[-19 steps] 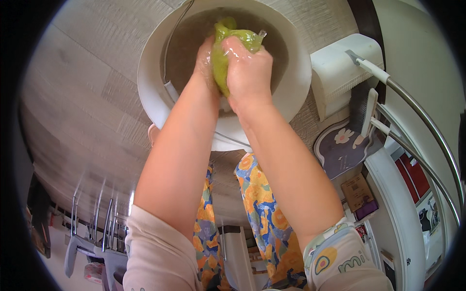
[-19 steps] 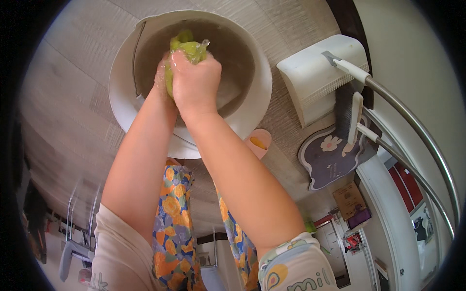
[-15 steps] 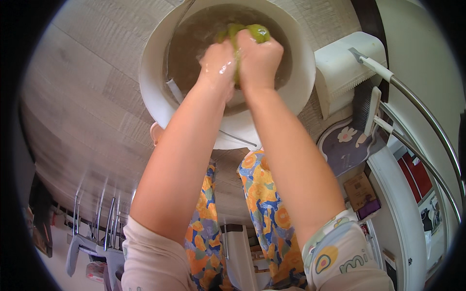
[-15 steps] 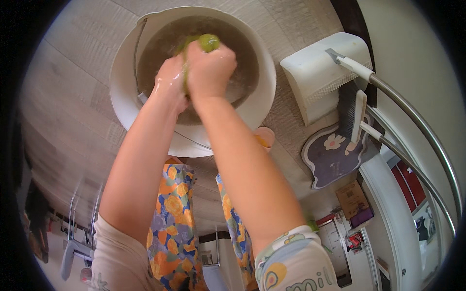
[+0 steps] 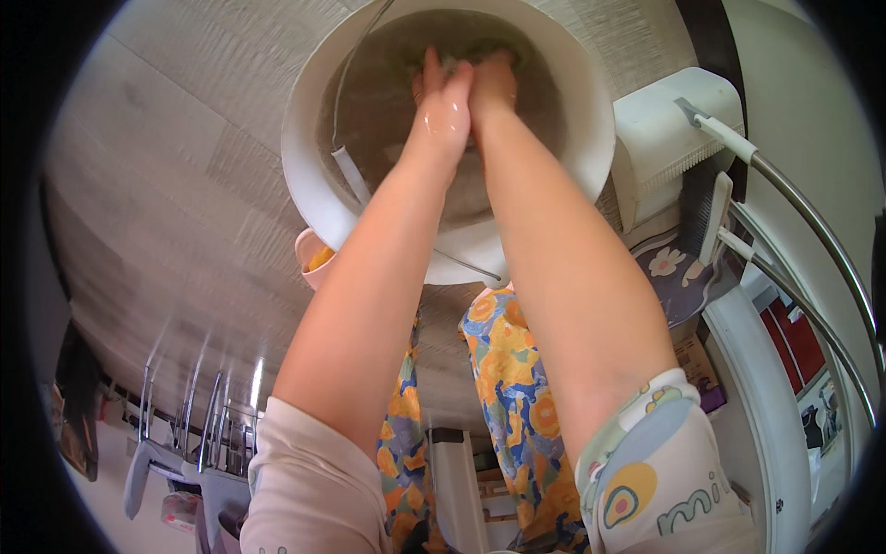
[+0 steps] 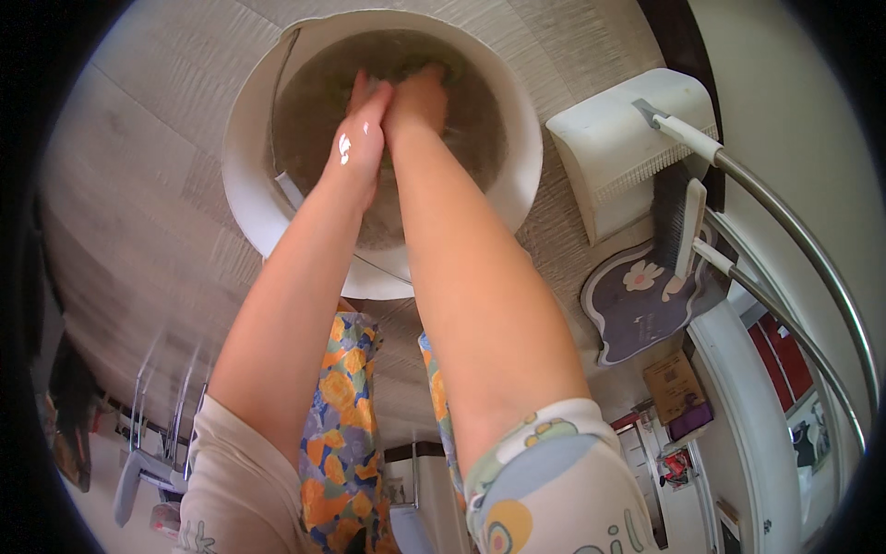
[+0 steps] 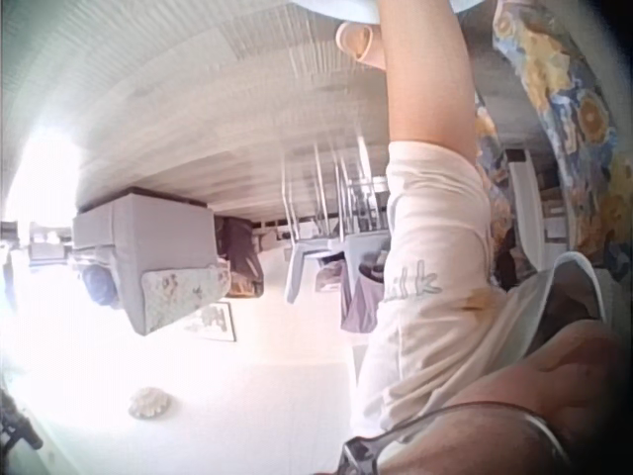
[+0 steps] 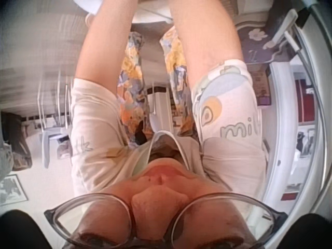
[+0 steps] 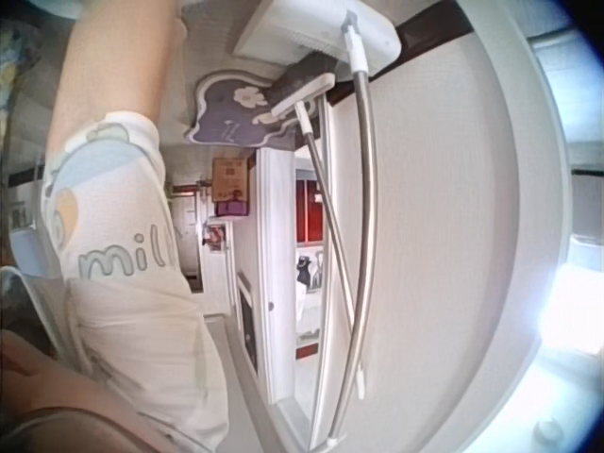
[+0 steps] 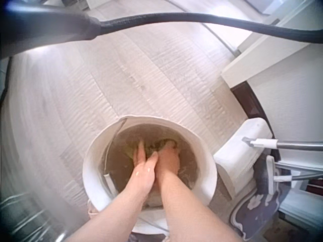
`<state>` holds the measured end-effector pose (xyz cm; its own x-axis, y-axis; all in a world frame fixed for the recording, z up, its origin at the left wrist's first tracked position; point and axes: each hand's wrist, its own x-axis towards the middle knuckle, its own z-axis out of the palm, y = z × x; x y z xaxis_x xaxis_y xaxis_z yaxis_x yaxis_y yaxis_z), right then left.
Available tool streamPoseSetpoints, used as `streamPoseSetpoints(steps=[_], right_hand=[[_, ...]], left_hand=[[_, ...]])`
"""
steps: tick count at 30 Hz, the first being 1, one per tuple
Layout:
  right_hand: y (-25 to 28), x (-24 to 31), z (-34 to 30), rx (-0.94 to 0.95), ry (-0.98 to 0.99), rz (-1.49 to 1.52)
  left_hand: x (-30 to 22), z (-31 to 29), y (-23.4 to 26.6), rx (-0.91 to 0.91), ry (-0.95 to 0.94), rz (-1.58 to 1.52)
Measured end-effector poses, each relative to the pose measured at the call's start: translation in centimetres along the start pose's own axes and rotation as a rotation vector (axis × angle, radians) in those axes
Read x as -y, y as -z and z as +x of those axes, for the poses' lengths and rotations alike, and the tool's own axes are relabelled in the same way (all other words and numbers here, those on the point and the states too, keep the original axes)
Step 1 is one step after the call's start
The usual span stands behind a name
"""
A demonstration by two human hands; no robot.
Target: The person wrings out a green cloth in a bucket of water and then wipes various surfaces in a bedroom. They clean the floor, the base of a bed, the wall near a window, and the door frame using the damp cloth.
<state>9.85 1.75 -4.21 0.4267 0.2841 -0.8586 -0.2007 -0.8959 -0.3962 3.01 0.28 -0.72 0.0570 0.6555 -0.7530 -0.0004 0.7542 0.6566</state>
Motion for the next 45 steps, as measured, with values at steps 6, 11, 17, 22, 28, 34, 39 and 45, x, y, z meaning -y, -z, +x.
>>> streamPoseSetpoints(steps=[6,11,17,22,28,34,39,45], right_hand=[[0.4,3.5,-9.7,0.272,0.148,0.513],[0.4,2.6,-9.1,-0.019,0.518,0.207],[2.1,0.7,-2.9,-0.215,0.682,-0.554],[0.2,-1.6,-1.0,-0.387,0.832,-1.089],[-0.5,1.6,0.8,0.036,0.061,-0.058],[0.4,2.8,-10.7,0.253,0.277,0.408],[0.4,3.0,-9.8,0.080,0.553,0.134],[1.3,2.9,-3.4,-0.004,0.673,-0.710]], left_hand=[[-1.1,3.0,2.0,-0.030,0.282,-0.628],[-4.7,-1.8,1.4,-0.107,0.346,-0.386],[-4.9,-4.3,1.3,-0.150,0.200,0.034],[-1.2,-2.0,2.7,-0.319,-0.308,0.305],[-3.5,-1.5,-1.4,-0.231,0.132,0.044],[-4.9,0.0,2.5,0.045,0.368,-0.572],[-5.4,-2.6,1.8,-0.177,0.353,-0.607],[-5.6,-4.3,2.6,-0.147,0.182,-0.120]])
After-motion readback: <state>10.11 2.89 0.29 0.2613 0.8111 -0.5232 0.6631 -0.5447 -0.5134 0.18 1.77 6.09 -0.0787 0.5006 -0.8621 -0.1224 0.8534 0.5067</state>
